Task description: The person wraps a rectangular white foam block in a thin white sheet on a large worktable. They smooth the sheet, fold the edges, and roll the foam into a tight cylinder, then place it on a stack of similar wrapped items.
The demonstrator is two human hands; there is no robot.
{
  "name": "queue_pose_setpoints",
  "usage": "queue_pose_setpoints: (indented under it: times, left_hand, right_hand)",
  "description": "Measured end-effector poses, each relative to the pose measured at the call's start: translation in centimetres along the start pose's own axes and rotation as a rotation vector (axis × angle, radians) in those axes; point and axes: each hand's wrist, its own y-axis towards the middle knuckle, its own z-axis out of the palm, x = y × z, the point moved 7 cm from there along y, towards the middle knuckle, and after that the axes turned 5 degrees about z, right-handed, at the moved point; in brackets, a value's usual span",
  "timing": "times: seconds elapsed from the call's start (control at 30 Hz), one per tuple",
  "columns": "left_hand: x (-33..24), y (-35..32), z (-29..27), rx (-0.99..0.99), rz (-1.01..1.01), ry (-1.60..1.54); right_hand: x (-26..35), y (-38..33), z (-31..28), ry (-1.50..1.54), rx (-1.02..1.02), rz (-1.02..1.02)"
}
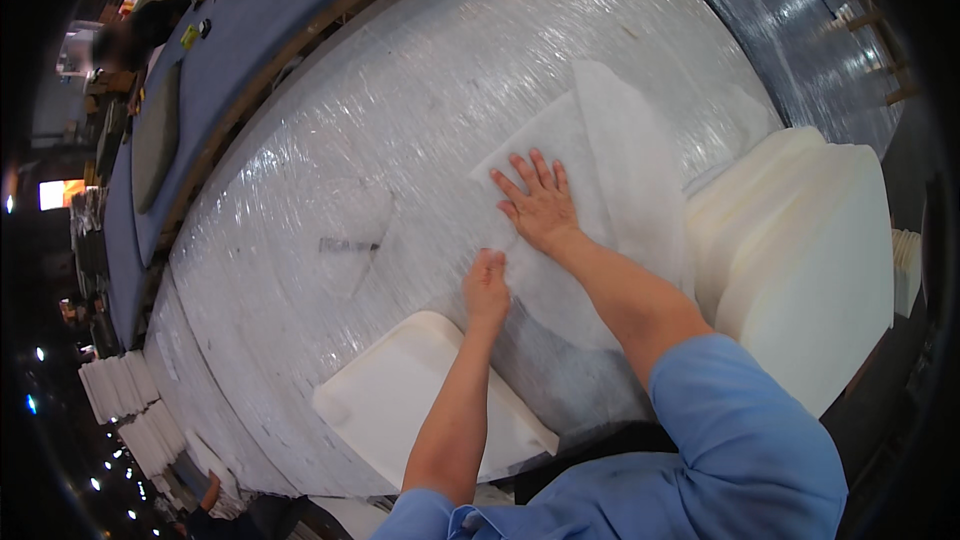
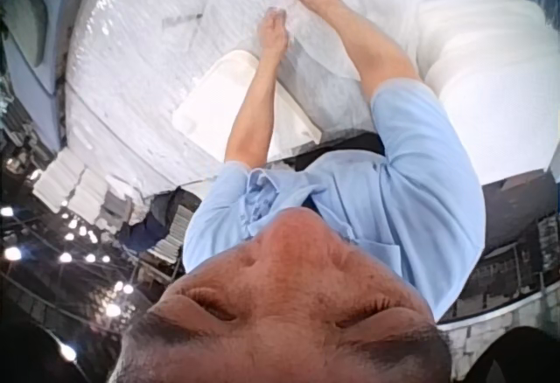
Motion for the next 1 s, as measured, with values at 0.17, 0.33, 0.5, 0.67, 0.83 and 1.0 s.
queue_pose_setpoints:
  times: [0.17,0.33,0.5,0.67,0.83,1.0]
  left_hand:
    - [4.5,0.3,-2.7,0.088,-0.25,-0.266]
    - [0.1,3.6,-1.6,0.326,-0.435,-0.04]
    - [-0.1,5.2,0.7,0.581,-0.066,0.485]
    - [-2.9,4.5,4.3,0.635,-0.007,0.734]
    - [-3.1,3.2,3.2,0.758,0.114,0.603]
    - [-3.0,0.4,0.1,0.782,0.111,0.264]
  right_hand:
    - [1.5,0.2,-1.0,0.063,-0.034,-0.051]
    - [-2.1,-0.8,-2.1,0.359,-0.107,0.114]
    - [-1.0,-6.8,-1.1,0.187,-0.097,0.155]
    - [-2.1,-8.6,-0.5,0.046,-0.159,0.093]
    - [-1.8,-8.2,-0.6,0.042,-0.153,0.079]
    - [-2.2,-8.3,-0.7,0.074,-0.164,0.098]
